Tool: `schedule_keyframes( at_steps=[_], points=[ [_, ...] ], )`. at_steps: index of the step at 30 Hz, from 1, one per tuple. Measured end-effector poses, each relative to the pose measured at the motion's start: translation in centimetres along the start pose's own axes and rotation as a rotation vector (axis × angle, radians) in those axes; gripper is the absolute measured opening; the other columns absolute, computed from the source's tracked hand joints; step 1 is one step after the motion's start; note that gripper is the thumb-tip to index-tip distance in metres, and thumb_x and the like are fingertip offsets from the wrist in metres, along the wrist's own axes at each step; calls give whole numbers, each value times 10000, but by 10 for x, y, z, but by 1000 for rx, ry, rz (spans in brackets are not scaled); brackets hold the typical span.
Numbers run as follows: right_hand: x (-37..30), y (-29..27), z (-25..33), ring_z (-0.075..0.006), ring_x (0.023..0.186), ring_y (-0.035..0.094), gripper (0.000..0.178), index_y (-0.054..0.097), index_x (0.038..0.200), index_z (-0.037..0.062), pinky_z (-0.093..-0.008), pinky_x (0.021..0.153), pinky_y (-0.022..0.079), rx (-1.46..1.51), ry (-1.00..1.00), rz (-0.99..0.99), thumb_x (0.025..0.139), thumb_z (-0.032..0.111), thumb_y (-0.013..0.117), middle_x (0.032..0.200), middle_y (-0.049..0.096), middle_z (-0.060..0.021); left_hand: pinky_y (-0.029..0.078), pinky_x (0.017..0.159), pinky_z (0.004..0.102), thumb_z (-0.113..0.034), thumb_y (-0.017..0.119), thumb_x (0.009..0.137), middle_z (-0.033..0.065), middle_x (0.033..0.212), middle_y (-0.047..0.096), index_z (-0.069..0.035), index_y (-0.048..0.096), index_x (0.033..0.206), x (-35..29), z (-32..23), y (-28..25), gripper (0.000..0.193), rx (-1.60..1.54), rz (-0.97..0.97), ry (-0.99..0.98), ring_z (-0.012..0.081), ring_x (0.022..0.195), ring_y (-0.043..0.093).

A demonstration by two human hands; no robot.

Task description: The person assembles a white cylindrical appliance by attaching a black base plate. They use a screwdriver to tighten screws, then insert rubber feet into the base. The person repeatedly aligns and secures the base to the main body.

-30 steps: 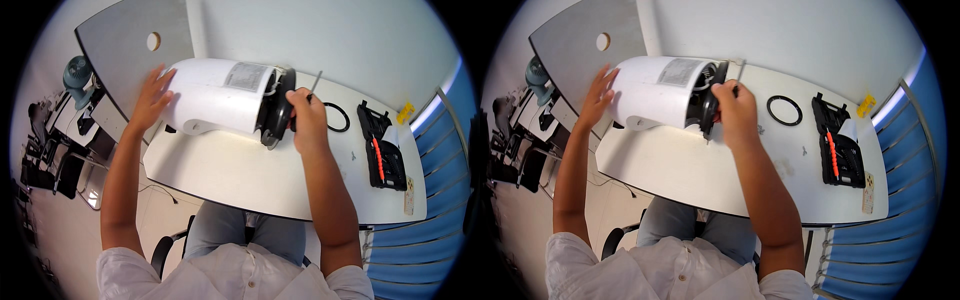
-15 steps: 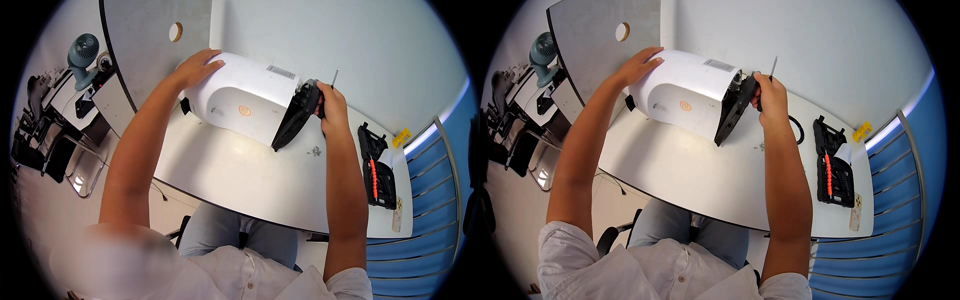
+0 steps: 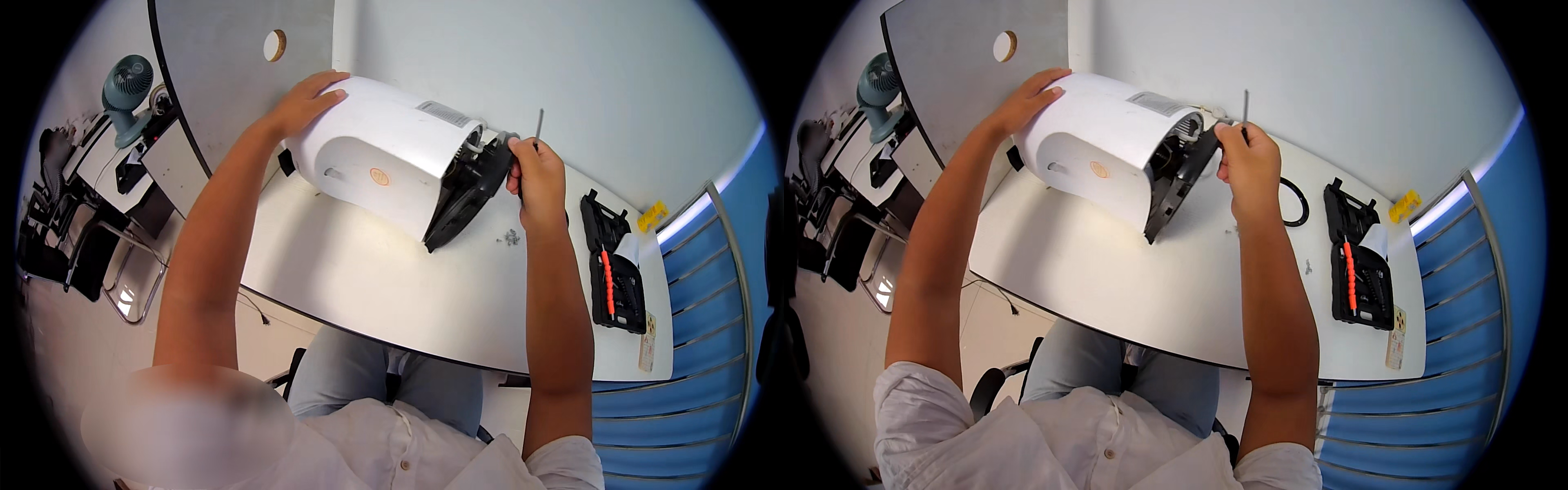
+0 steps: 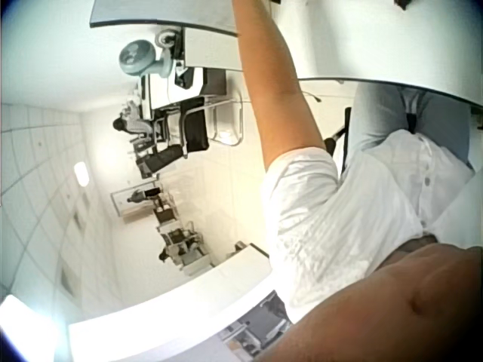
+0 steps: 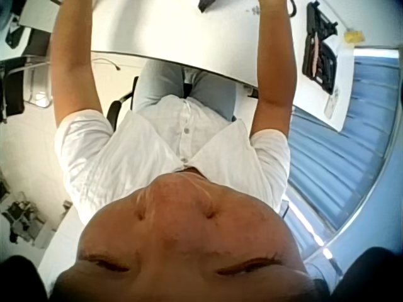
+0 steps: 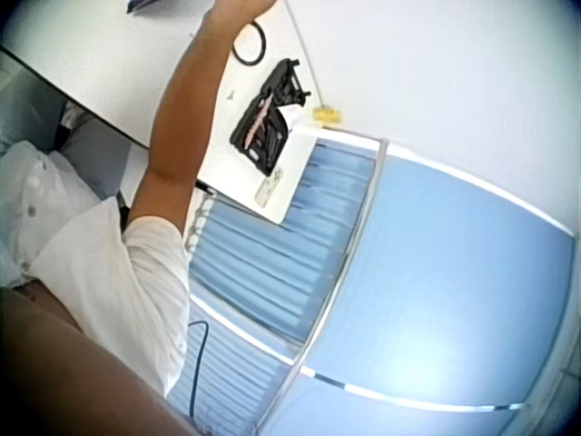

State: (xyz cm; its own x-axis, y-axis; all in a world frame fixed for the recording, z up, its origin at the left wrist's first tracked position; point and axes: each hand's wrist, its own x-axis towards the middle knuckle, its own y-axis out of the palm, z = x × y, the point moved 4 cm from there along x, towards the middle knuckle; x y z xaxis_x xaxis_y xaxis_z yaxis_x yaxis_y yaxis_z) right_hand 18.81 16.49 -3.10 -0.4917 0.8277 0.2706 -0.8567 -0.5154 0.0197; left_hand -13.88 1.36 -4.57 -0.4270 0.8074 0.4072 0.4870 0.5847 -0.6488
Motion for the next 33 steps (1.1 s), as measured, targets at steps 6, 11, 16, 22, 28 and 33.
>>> schedule_keyframes(
  at_steps=[6, 11, 16, 22, 28, 33],
  points=[
    [-2, -1, 2, -64, 465, 379, 213, 561, 728, 40, -228, 451, 307, -42, -18, 44, 829, 214, 632, 563, 435, 25, 289, 1099, 374, -433, 497, 902, 95, 1462, 374, -193, 475, 1375, -4, -4, -3, 530, -38, 29, -15, 257, 1328, 376],
    [-11, 7, 6, -57, 487, 373, 265, 561, 753, 41, -230, 456, 306, -97, -34, 55, 848, 273, 646, 575, 429, 37, 240, 1117, 360, -341, 472, 926, 93, 1501, 322, -159, 448, 1393, -8, -8, -1, 503, -42, 28, -48, 257, 1363, 322],
    [-38, 11, -3, -61, 526, 417, 292, 566, 800, 29, -217, 504, 360, -161, -222, 84, 818, 284, 708, 608, 476, 27, 240, 1117, 359, -355, 469, 921, 101, 1501, 324, -158, 458, 1388, -8, -9, -1, 507, -22, 9, -43, 261, 1361, 327],
    [-76, 25, -51, -171, 640, 600, 438, 574, 880, 40, -282, 602, 478, -562, -297, 179, 691, 347, 822, 736, 625, -63, 334, 1062, 354, -403, 503, 896, 89, 1410, 446, -187, 515, 1342, 0, -12, 1, 496, -12, -34, 0, 247, 1256, 454],
    [-84, 30, -47, -230, 705, 632, 600, 522, 1041, 34, -337, 612, 505, -867, -481, 217, 678, 410, 814, 923, 604, -95, 340, 1054, 354, -400, 513, 892, 89, 1389, 470, -182, 529, 1330, 5, -8, 4, 490, -31, -40, -39, 247, 1238, 469],
    [-78, 34, -66, -248, 758, 652, 583, 454, 1132, 27, -356, 622, 514, -846, -385, 186, 708, 271, 772, 1004, 590, -138, 335, 1057, 352, -422, 516, 887, 85, 1387, 474, -187, 530, 1330, 6, -4, 3, 502, -46, -29, -63, 243, 1239, 468]
  ],
)
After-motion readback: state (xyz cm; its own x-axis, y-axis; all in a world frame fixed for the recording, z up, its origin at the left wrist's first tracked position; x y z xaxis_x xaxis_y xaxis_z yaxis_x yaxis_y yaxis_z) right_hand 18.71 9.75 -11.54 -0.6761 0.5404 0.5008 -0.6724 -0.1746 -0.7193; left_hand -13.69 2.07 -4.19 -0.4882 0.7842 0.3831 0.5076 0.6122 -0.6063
